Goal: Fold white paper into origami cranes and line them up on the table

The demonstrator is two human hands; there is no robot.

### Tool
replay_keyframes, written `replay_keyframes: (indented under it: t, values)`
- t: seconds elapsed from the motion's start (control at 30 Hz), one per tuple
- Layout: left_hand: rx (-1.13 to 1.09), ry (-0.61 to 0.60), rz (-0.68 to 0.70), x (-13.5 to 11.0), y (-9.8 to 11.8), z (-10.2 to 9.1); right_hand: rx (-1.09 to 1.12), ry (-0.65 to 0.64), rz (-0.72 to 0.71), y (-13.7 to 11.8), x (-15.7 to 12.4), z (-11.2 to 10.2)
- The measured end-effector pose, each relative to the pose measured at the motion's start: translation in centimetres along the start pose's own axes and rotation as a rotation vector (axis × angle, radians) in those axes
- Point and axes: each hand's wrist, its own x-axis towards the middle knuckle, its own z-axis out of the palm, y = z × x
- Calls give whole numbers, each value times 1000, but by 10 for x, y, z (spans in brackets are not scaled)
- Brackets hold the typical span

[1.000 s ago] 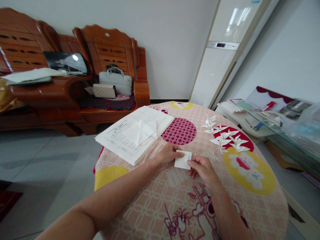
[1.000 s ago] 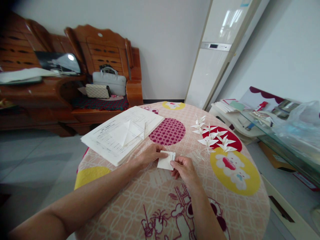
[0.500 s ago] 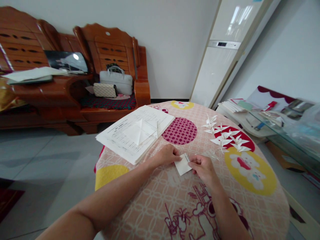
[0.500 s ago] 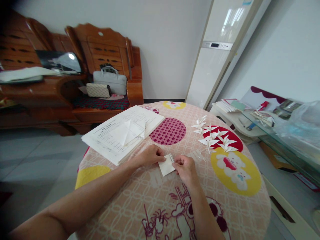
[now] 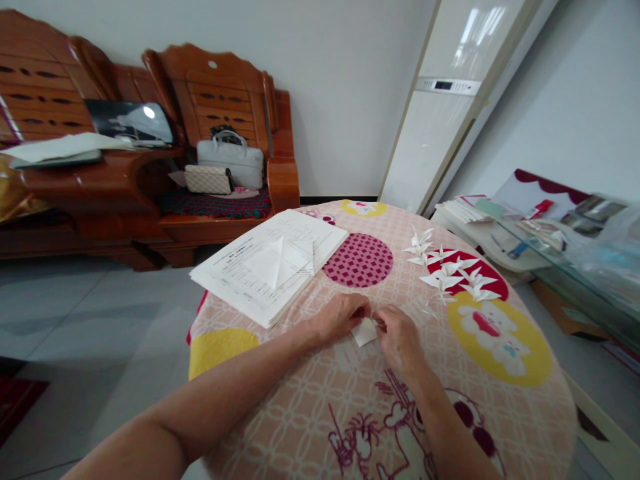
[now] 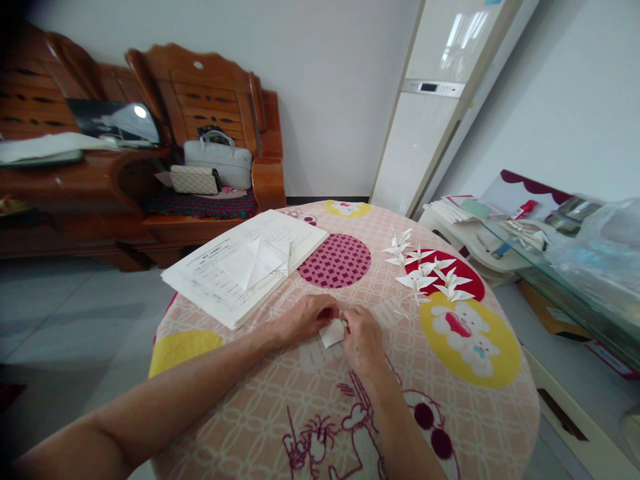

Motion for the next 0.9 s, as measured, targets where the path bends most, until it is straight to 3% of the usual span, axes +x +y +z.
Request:
replay_keyframes:
  t: [0.13,0.37,0.67,0.9]
  values:
    - [25,-68,24,-3,-2,-5,79,-32,-88,-3,0,3]
    - [78,-192,151,-17,2,-25,278,-164,-121,5,-9,-11]
    - [237,-213,182,-26,5,-20,175,-199,-167,2,-12,-12]
    - [226,-210,204,-27,2,-20,156,-215,-182,0,-13,-14]
